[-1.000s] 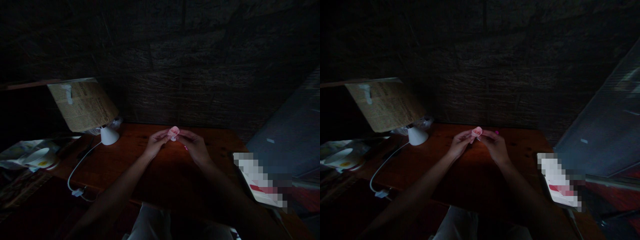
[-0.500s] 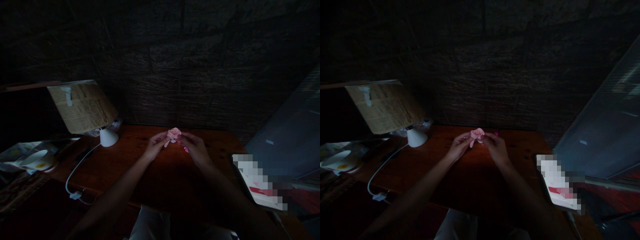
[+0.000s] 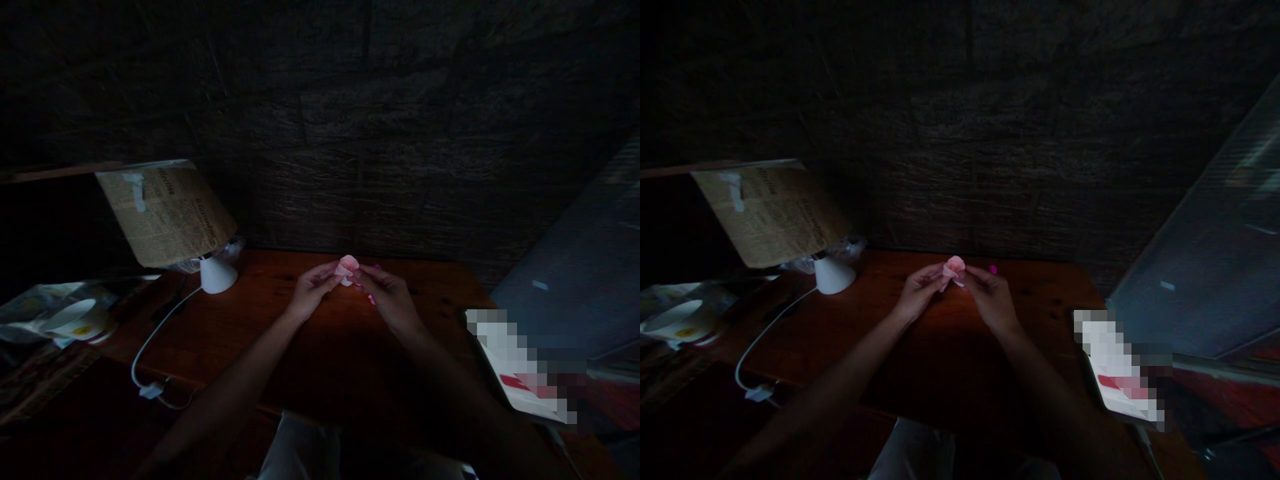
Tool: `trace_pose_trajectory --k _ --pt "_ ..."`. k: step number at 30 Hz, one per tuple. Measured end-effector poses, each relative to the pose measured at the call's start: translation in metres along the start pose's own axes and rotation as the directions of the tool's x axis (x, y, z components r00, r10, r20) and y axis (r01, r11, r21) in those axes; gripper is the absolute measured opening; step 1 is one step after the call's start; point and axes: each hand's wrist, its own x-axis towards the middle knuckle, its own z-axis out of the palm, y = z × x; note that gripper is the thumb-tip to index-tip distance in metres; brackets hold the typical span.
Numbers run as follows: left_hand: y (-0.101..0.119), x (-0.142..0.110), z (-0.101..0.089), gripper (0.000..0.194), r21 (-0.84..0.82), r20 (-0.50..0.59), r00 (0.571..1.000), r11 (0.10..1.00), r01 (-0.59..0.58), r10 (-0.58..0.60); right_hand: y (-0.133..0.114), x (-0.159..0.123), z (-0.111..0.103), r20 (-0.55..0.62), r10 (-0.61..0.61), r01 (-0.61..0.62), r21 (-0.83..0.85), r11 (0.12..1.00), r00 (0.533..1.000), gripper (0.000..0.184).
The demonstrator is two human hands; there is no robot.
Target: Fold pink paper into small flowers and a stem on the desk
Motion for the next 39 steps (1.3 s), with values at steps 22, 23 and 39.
trace_pose_trajectory --k 22,23,39 --pt "0.004 -0.003 -0.003 0.036 0.339 0.020 0.975 0.916 -0.215 0.221 0.009 0.000 0.003 -0.054 0.034 -0.032 0.038 0.999 0.998 0.035" --pt "0.004 -0.003 -0.003 0.037 0.363 0.028 0.975 0.906 -0.217 0.222 0.007 0.001 0.002 -0.065 0.062 -0.060 0.028 0.998 0.996 0.035" --pt "0.010 -0.007 -0.002 0.027 0.462 0.255 0.917 0.795 -0.393 0.305 0.001 0.010 -0.018 0.115 0.114 -0.105 -0.079 0.991 0.987 0.036"
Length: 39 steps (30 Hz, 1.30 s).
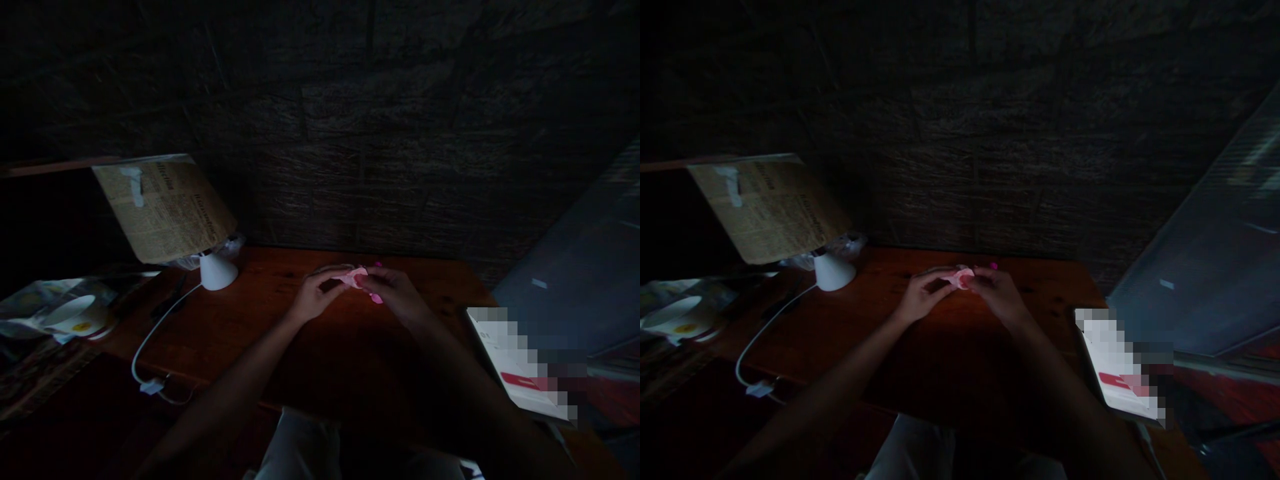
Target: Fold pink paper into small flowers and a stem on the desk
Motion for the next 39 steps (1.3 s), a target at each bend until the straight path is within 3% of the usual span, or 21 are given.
trace_pose_trajectory --k 8,14,21,28,34,39 --pt "0.000 -0.003 0.001 0.038 0.013 0.007 1.000 1.000 0.010 -0.010 -0.001 -0.001 -0.001 -0.024 0.023 -0.023 -0.003 1.000 0.999 0.028" --pt "0.001 -0.002 0.000 0.029 0.012 0.023 1.000 1.000 0.006 -0.006 -0.002 0.000 -0.002 0.032 0.050 -0.050 0.001 0.999 0.998 0.022" --pt "-0.006 -0.003 -0.002 0.028 0.108 0.073 0.988 0.984 -0.140 0.132 0.001 0.002 -0.007 0.137 0.071 -0.061 -0.079 0.995 0.988 0.022" --pt "-0.008 -0.005 -0.001 0.032 0.166 0.075 0.980 0.967 -0.192 0.182 0.000 0.004 -0.008 0.181 0.034 -0.007 -0.147 0.989 0.983 0.026" --pt "-0.010 -0.008 -0.003 0.027 0.168 0.054 0.987 0.973 -0.156 0.149 0.005 0.005 -0.008 0.214 -0.027 0.054 -0.121 0.991 0.976 0.023" --pt "-0.010 -0.008 -0.003 0.020 0.175 0.048 0.994 0.979 -0.104 0.097 0.009 0.006 -0.005 0.158 0.010 0.002 -0.072 0.997 0.987 0.029"
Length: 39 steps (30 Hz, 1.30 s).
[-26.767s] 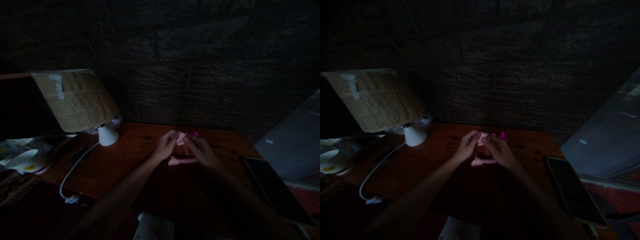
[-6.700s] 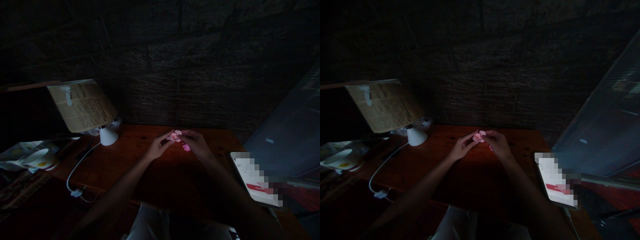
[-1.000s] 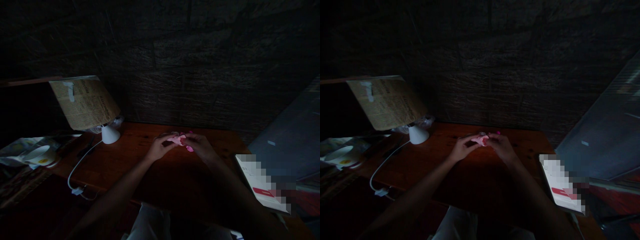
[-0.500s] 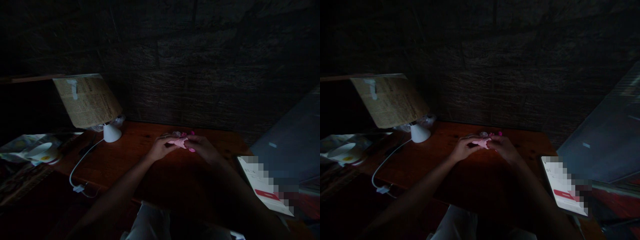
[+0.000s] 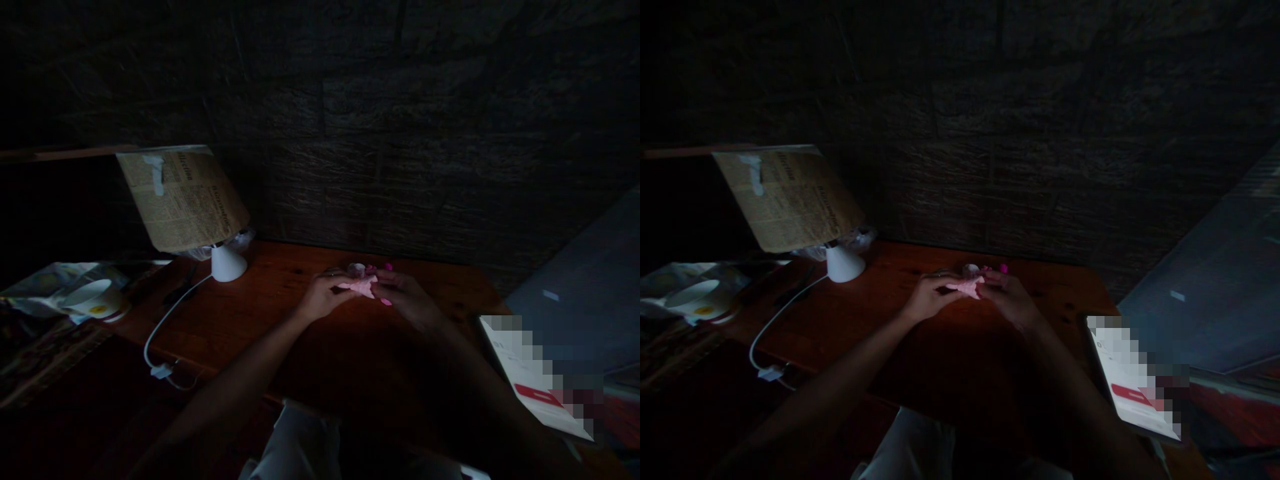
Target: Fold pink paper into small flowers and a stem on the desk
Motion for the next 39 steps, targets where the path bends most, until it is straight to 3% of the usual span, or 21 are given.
trace_pose_trajectory --k 3,6,11,16,25,33,39 --pt "0.000 0.001 0.002 0.019 0.023 -0.053 0.998 1.000 0.021 -0.020 -0.004 -0.003 -0.001 -0.129 0.037 -0.042 -0.034 0.999 0.991 0.044" --pt "-0.002 0.002 0.002 0.017 0.084 -0.115 0.993 0.996 0.028 -0.018 -0.011 -0.006 -0.002 -0.252 0.019 -0.051 -0.121 0.991 0.968 0.043" --pt "-0.008 0.000 0.000 0.014 0.176 -0.119 0.992 0.984 -0.031 0.053 -0.017 -0.009 0.006 -0.136 -0.013 -0.022 -0.248 0.969 0.991 0.046" --pt "-0.008 0.000 0.001 0.012 0.198 -0.091 0.990 0.976 -0.085 0.105 -0.015 -0.007 0.012 -0.176 -0.024 -0.024 -0.267 0.963 0.984 0.050" --pt "-0.002 -0.004 0.007 0.015 0.199 -0.076 0.989 0.974 -0.106 0.123 -0.007 -0.005 0.013 -0.228 -0.005 -0.052 -0.241 0.969 0.974 0.042" --pt "0.000 -0.006 0.007 0.012 0.157 -0.108 0.994 0.988 0.005 0.012 -0.001 -0.001 0.014 -0.227 -0.044 -0.004 -0.208 0.978 0.973 0.039" --pt "0.006 -0.004 0.011 0.013 0.116 -0.074 0.997 0.993 -0.008 0.017 -0.004 -0.004 0.011 -0.190 -0.052 -0.002 -0.275 0.962 0.980 0.042"
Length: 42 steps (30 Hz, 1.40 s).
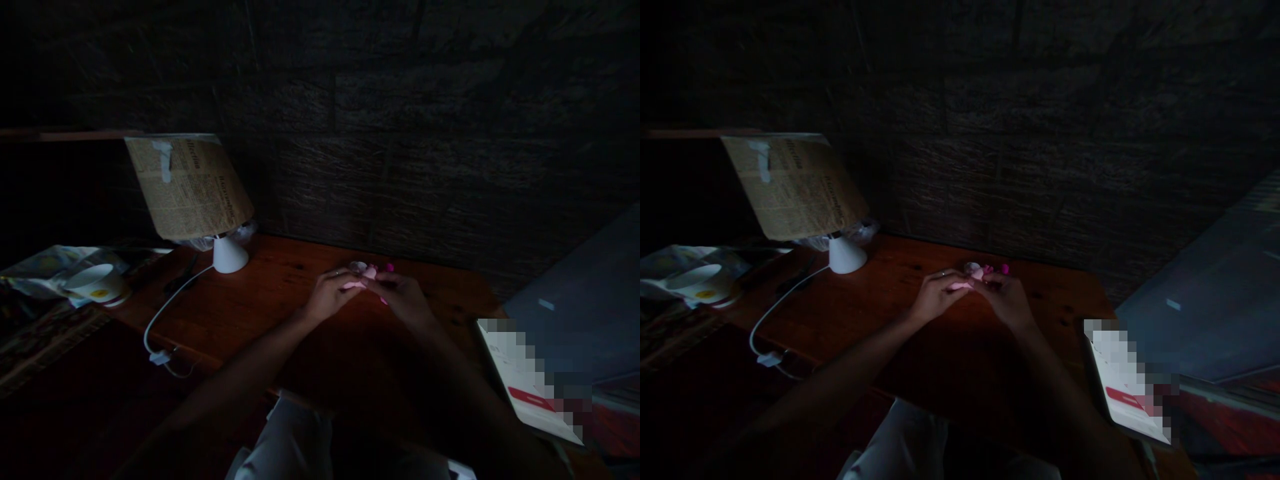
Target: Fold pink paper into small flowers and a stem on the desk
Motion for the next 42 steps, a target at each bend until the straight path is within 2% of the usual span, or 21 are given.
trace_pose_trajectory --k 6,11,16,19,23,25,28,31,34,42 --pt "0.002 -0.001 -0.001 0.013 0.017 0.008 1.000 1.000 -0.011 0.011 0.001 0.000 0.002 0.008 -0.038 0.038 0.032 0.999 0.999 0.037" --pt "0.000 -0.001 0.001 0.010 0.004 -0.053 0.999 1.000 0.005 -0.005 0.004 0.002 0.003 -0.016 -0.028 0.028 0.020 0.999 0.999 0.039" --pt "0.005 0.001 0.001 0.013 -0.069 -0.049 0.994 0.993 0.095 -0.099 0.005 0.001 0.002 -0.036 -0.104 0.103 -0.019 0.994 0.994 0.034" --pt "0.003 0.003 0.002 0.026 -0.169 0.004 0.978 0.964 0.205 -0.207 0.004 0.001 0.000 -0.045 -0.139 0.138 -0.041 0.990 0.989 0.031" --pt "-0.007 0.003 0.006 0.044 -0.388 0.070 0.943 0.862 0.327 -0.326 0.002 0.002 -0.007 0.029 -0.178 0.179 -0.059 0.982 0.984 0.030" --pt "-0.010 0.004 0.008 0.045 -0.486 0.118 0.920 0.787 0.381 -0.373 0.002 0.003 -0.011 0.027 -0.187 0.188 -0.070 0.980 0.982 0.032" --pt "-0.010 0.006 0.008 0.049 -0.586 0.209 0.864 0.649 0.485 -0.458 0.005 0.004 -0.014 -0.001 -0.152 0.152 -0.045 0.987 0.988 0.039" --pt "-0.007 0.008 0.005 0.046 -0.642 0.256 0.824 0.548 0.536 -0.506 0.006 0.004 -0.014 -0.002 -0.111 0.111 0.063 0.992 0.994 0.044" --pt "-0.004 0.009 0.003 0.043 -0.667 0.280 0.812 0.505 0.548 -0.512 0.004 0.002 -0.013 0.002 -0.137 0.135 0.147 0.980 0.991 0.045" --pt "-0.003 0.008 0.006 0.052 -0.709 0.364 0.770 0.380 0.594 -0.524 -0.002 -0.001 -0.008 0.090 -0.192 0.183 0.099 0.978 0.977 0.033"
